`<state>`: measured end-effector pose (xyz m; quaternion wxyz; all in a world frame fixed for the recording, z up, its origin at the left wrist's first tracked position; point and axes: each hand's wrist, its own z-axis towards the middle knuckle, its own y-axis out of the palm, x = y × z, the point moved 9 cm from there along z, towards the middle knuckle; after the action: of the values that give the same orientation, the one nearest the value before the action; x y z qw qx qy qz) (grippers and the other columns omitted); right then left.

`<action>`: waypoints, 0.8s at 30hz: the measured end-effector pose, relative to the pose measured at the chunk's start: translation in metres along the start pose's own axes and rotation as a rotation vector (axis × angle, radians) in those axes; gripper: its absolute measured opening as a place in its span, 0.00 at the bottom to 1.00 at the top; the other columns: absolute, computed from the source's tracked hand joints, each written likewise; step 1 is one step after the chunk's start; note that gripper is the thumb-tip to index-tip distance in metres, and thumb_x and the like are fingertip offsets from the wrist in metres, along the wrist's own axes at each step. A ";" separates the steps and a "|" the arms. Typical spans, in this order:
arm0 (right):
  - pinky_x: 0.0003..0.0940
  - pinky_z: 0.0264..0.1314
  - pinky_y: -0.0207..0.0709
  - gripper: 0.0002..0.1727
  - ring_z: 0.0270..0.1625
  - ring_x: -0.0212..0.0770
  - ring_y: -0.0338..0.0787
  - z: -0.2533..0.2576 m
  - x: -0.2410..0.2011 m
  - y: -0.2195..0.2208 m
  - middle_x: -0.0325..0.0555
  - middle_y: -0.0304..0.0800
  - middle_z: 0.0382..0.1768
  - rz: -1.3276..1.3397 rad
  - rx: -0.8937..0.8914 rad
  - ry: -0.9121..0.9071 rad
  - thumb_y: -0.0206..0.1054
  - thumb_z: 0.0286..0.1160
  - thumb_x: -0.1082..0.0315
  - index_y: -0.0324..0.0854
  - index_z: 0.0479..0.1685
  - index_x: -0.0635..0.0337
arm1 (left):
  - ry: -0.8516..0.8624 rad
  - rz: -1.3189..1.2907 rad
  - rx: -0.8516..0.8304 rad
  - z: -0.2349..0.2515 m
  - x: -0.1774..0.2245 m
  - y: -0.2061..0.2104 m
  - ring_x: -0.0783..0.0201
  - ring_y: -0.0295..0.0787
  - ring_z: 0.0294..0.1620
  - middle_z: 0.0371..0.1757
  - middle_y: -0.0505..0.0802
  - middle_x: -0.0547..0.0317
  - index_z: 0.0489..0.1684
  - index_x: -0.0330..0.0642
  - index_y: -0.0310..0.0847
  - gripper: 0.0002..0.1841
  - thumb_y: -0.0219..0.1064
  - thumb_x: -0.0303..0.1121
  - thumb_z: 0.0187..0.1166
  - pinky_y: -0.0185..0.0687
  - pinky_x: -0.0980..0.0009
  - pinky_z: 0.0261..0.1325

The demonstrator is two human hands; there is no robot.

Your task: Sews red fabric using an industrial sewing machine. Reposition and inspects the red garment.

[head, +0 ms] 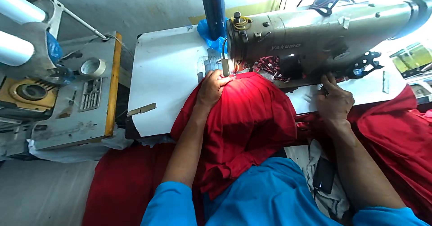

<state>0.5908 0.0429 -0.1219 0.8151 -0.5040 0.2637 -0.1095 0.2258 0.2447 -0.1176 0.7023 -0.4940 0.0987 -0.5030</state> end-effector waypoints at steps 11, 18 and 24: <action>0.75 0.50 0.79 0.29 0.60 0.67 0.92 -0.003 -0.001 -0.001 0.47 0.76 0.84 0.007 0.011 -0.015 0.57 0.82 0.66 0.76 0.84 0.47 | -0.007 -0.009 -0.007 0.000 0.001 -0.001 0.57 0.82 0.60 0.56 0.90 0.57 0.57 0.60 0.95 0.18 0.62 0.28 0.81 0.77 0.62 0.68; 0.67 0.50 0.83 0.40 0.65 0.61 0.90 -0.012 0.004 -0.007 0.43 0.55 0.95 0.073 0.181 -0.109 0.59 0.81 0.66 0.55 0.96 0.38 | 0.000 -0.003 -0.011 0.000 0.001 0.000 0.57 0.82 0.61 0.56 0.90 0.57 0.56 0.60 0.95 0.17 0.62 0.29 0.82 0.77 0.62 0.69; 0.68 0.51 0.83 0.39 0.65 0.61 0.90 -0.012 0.003 -0.007 0.44 0.58 0.94 0.057 0.183 -0.084 0.58 0.81 0.67 0.56 0.96 0.39 | -0.004 0.005 -0.013 0.000 0.000 0.001 0.58 0.82 0.61 0.56 0.89 0.57 0.57 0.61 0.95 0.17 0.62 0.29 0.82 0.76 0.63 0.68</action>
<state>0.5877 0.0285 -0.1208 0.8708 -0.4239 0.2326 -0.0887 0.2264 0.2444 -0.1183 0.7005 -0.4994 0.1020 -0.4995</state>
